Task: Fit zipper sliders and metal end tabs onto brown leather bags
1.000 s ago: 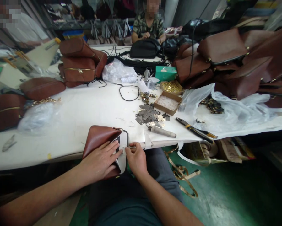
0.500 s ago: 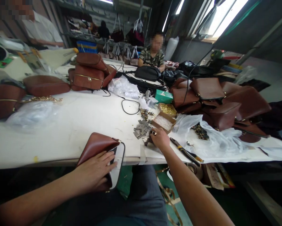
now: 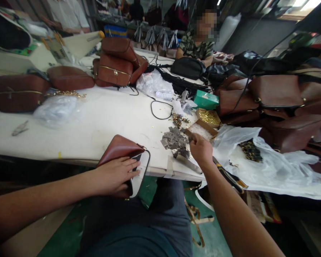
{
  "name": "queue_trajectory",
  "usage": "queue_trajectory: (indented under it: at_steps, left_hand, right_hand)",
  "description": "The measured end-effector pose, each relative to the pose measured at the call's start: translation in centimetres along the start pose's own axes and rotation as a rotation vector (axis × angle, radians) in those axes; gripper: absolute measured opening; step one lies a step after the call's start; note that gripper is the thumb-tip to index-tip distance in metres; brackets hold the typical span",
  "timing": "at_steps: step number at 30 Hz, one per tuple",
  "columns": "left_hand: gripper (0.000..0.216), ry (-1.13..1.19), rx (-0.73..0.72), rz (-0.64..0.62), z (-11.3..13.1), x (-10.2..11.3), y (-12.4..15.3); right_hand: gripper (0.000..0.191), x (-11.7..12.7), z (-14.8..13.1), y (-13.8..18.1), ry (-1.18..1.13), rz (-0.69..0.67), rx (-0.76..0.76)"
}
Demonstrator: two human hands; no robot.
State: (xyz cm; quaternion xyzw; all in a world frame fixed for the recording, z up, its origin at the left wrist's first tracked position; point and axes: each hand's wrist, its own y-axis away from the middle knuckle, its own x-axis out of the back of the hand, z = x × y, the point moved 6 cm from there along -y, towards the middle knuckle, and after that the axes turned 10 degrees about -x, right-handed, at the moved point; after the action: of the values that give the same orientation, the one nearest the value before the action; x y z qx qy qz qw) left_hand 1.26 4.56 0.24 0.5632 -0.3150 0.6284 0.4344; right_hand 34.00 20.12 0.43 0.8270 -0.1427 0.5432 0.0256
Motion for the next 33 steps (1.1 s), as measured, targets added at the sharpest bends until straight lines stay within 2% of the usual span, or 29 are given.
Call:
queue_trajectory:
  at_steps: [2,3,5,7,8,11,15,20,24,33]
  left_hand:
    - [0.057,0.001,-0.011,0.012,0.1,0.3,0.0]
    - [0.057,0.002,-0.018,0.019,0.1,0.3,0.0]
    - [0.057,0.005,-0.028,0.04,0.1,0.4,0.1]
    - [0.058,0.004,-0.025,0.053,0.0,0.2,0.1]
    - [0.058,0.002,-0.024,0.054,0.0,0.1,0.1]
    - [0.062,-0.004,-0.026,0.033,0.0,-0.2,0.0]
    - [0.069,0.03,0.0,0.001,-0.2,-0.4,0.1]
    - [0.074,0.073,0.008,0.011,-0.1,-0.3,0.3]
    - [0.067,0.082,-0.015,0.025,-0.2,0.0,0.3]
    - [0.054,0.102,-0.055,0.031,-0.3,0.4,0.1]
  right_hand:
    - [0.049,0.5,-1.5,2.4,-0.333,-0.015,-0.027]
    - [0.05,0.1,-2.6,4.2,-0.515,-0.083,-0.059]
    - [0.046,-1.7,-5.2,8.8,-0.773,-0.319,-0.127]
    - [0.04,-4.0,-8.0,13.5,-0.862,-0.561,-0.155]
    - [0.038,-5.1,-8.9,15.5,-0.882,-0.621,-0.171]
    - [0.031,-7.2,-10.1,18.5,-0.858,-0.633,-0.199]
    - [0.026,-8.4,-9.9,18.6,-0.769,-0.601,-0.173]
    - [0.022,-8.3,-10.1,17.9,-0.605,-0.539,-0.061]
    - [0.02,-8.1,-10.4,17.7,-0.481,-0.503,0.007]
    - [0.015,-7.8,-10.8,17.2,-0.43,-0.575,0.058]
